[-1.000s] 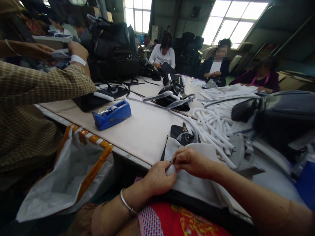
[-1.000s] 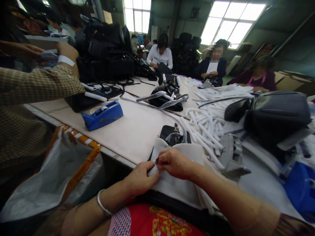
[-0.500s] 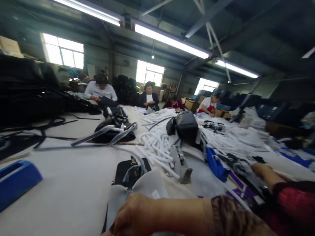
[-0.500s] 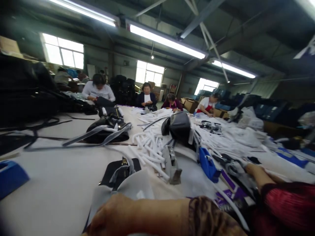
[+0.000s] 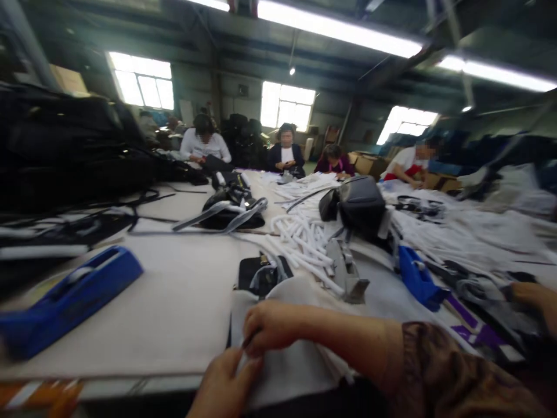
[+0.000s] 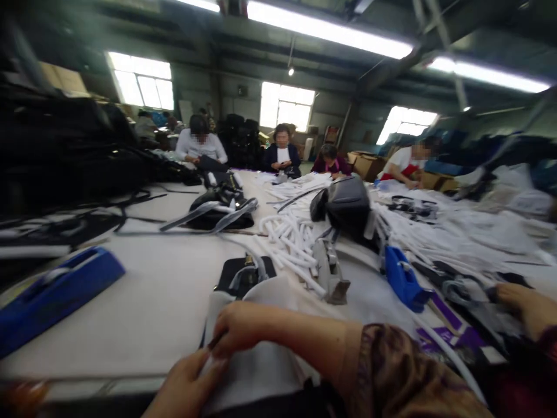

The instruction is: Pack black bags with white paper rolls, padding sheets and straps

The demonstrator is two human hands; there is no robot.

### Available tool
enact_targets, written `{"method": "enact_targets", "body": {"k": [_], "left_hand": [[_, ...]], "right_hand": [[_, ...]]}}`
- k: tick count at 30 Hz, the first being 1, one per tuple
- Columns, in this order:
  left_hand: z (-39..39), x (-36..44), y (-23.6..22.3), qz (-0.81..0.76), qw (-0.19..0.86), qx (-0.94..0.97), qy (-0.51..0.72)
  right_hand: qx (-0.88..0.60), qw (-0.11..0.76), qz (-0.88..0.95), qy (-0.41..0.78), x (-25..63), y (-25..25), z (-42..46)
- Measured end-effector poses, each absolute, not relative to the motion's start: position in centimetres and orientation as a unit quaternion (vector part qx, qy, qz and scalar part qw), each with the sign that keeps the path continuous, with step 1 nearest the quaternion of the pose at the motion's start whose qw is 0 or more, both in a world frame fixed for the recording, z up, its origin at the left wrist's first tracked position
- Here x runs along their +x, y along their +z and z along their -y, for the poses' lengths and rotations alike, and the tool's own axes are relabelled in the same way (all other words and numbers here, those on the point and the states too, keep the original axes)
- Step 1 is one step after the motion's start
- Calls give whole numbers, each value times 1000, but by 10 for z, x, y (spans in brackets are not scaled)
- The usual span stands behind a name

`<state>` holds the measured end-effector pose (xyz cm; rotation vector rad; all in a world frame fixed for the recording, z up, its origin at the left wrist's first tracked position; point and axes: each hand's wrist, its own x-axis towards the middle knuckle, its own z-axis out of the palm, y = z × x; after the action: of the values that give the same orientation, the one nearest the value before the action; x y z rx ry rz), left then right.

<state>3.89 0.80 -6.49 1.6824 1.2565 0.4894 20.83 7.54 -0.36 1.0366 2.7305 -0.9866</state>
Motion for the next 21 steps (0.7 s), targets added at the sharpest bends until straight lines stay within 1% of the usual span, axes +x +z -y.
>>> {"method": "enact_targets", "body": {"k": [3,7,12,14,19,21], "left_hand": [[2,41,-54,-532,481,664,211],[2,41,-52,-544,502,644,192],[3,39,-52,-539,490,660,183],[3,39,-53,-540,486,663,182],[3,41,-54,-537,483,666,188],[4,41,-54,-542,476,667,188]], "right_hand": [[339,-6,-878,-339,209,-5,-69],[365,-58,-860,-353,208,-8,-63],[391,-86,-847,-348,206,-10,-52],[381,-74,-853,-350,207,-8,-53],[333,-4,-874,-352,208,3,-63],[336,14,-877,-344,206,6,-65]]}}
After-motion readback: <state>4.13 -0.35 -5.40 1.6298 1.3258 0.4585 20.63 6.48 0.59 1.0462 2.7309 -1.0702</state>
